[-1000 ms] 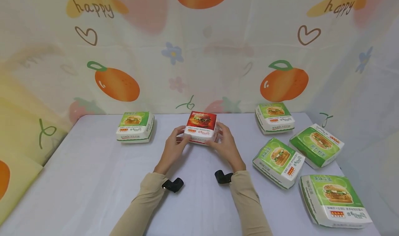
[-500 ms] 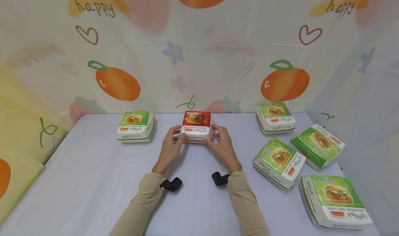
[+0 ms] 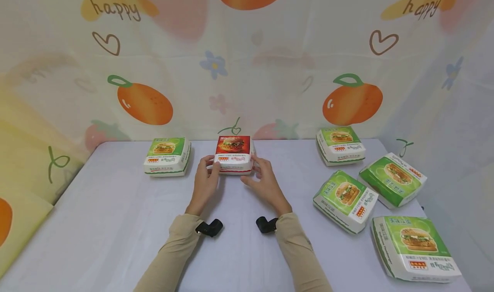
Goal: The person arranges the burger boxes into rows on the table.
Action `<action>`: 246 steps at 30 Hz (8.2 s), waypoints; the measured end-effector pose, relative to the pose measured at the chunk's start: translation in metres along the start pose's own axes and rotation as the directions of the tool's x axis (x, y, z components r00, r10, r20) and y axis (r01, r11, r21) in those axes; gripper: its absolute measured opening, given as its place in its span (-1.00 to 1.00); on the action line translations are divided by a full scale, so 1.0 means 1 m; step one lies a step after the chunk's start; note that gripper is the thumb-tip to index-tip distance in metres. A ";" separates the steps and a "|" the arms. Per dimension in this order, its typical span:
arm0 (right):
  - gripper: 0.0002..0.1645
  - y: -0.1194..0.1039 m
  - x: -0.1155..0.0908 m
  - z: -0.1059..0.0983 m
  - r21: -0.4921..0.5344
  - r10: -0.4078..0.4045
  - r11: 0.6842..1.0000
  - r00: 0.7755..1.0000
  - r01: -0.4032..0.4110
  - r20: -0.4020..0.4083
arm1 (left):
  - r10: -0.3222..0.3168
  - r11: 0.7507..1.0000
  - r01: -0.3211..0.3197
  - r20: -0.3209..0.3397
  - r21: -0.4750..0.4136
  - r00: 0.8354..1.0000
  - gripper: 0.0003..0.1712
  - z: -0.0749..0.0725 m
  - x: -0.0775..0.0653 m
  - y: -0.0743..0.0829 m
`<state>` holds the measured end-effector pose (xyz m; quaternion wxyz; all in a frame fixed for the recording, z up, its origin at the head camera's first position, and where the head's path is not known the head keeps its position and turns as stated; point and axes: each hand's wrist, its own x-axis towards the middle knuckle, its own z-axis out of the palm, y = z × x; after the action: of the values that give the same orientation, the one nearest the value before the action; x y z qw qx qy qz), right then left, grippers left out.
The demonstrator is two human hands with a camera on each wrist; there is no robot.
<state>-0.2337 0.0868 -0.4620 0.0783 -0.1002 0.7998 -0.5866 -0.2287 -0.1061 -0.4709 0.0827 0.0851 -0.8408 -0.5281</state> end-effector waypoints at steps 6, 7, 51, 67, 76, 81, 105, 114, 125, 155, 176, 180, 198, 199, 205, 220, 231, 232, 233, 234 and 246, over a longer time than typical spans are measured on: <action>-0.07 0.000 0.000 0.007 -0.009 -0.008 1.000 0.999 0.009 0.052 | -0.028 1.000 0.029 -0.037 0.012 0.999 -0.45 -0.005 0.001 0.000; -0.07 0.000 0.000 0.008 -0.006 -0.013 1.000 0.998 0.013 0.066 | -0.037 0.999 0.037 -0.045 0.006 0.998 -0.44 -0.006 0.001 0.001; 0.12 -0.005 -0.001 0.022 -0.005 0.035 0.999 0.964 -0.035 0.262 | -0.113 0.993 0.114 -0.155 0.000 0.981 -0.45 -0.021 0.001 0.001; 0.09 -0.005 0.001 0.021 -0.012 0.011 1.000 0.963 -0.008 0.268 | -0.099 0.995 0.103 -0.156 0.017 0.983 -0.44 -0.021 0.000 0.003; 0.06 -0.008 0.000 0.020 -0.017 0.016 1.000 0.961 -0.012 0.276 | -0.068 0.996 0.078 -0.174 0.050 0.982 -0.46 -0.022 0.000 0.004; 0.05 -0.008 0.000 0.020 -0.023 0.023 1.000 0.960 -0.017 0.277 | -0.087 0.994 0.096 -0.165 0.044 0.982 -0.45 -0.023 -0.001 0.006; 0.00 -0.016 -0.006 -0.007 -0.063 0.006 0.998 0.981 0.007 0.194 | 0.139 0.981 -0.097 -0.258 0.167 0.956 -0.50 -0.035 -0.007 0.030; -0.01 -0.026 -0.015 -0.024 -0.096 -0.014 0.995 0.985 0.030 0.170 | 0.220 0.973 -0.199 -0.224 0.114 0.949 -0.52 -0.030 -0.020 0.053; -0.01 -0.031 -0.032 -0.049 -0.195 -0.020 0.980 0.992 0.043 0.121 | 0.236 0.969 -0.230 -0.063 0.088 0.970 -0.54 -0.008 -0.039 0.068; 0.06 -0.051 -0.091 -0.125 -0.516 0.016 0.857 0.998 0.014 0.054 | 0.297 0.953 -0.300 0.350 -0.049 0.888 -0.48 0.046 -0.069 0.079; 0.02 -0.029 -0.119 -0.192 -0.505 0.064 0.862 0.998 -0.042 0.026 | 0.285 0.946 -0.323 0.547 -0.029 0.787 -0.40 0.083 -0.084 0.085; 0.03 -0.024 -0.124 -0.203 -0.514 0.116 0.854 0.993 -0.083 0.032 | 0.275 0.949 -0.314 0.589 -0.037 0.760 -0.42 0.091 -0.086 0.085; -0.03 0.002 -0.137 -0.233 -0.541 0.187 0.830 0.981 -0.133 0.045 | 0.226 0.955 -0.298 0.676 -0.010 0.702 -0.43 0.121 -0.099 0.089; -0.04 0.002 -0.137 -0.233 -0.543 0.195 0.828 0.980 -0.138 0.049 | 0.228 0.954 -0.301 0.678 -0.011 0.699 -0.43 0.121 -0.099 0.089; -0.06 0.004 -0.134 -0.231 -0.556 0.251 0.814 0.965 -0.170 0.072 | 0.249 0.947 -0.321 0.665 -0.015 0.704 -0.40 0.120 -0.099 0.087; -0.04 0.000 -0.127 -0.215 -0.589 0.253 0.790 0.965 -0.169 0.062 | 0.241 0.962 -0.268 0.605 -0.047 0.759 -0.27 0.119 -0.093 0.083; 0.01 -0.004 -0.119 -0.197 -0.549 0.183 0.830 0.979 -0.102 0.094 | 0.213 0.977 -0.175 0.576 -0.123 0.789 -0.09 0.110 -0.079 0.078; 0.03 -0.004 -0.118 -0.195 -0.546 0.173 0.833 0.980 -0.094 0.095 | 0.211 0.977 -0.173 0.574 -0.121 0.791 -0.08 0.108 -0.078 0.078; 0.05 -0.005 -0.117 -0.193 -0.541 0.163 0.836 0.982 -0.086 0.097 | 0.212 0.977 -0.175 0.570 -0.120 0.794 -0.07 0.106 -0.076 0.078; 0.07 -0.005 -0.116 -0.192 -0.533 0.154 0.842 0.983 -0.080 0.096 | 0.214 0.977 -0.179 0.566 -0.119 0.796 -0.05 0.105 -0.075 0.078; 0.08 -0.007 -0.108 -0.178 -0.530 0.072 0.847 0.996 -0.039 0.042 | 0.162 0.986 -0.115 0.543 -0.120 0.824 0.06 0.091 -0.066 0.078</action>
<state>-0.1719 0.2765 -0.4008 0.0889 -0.1123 0.9301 -0.3382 -0.1901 0.0218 -0.4424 -0.1210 -0.1352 -0.8107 -0.5566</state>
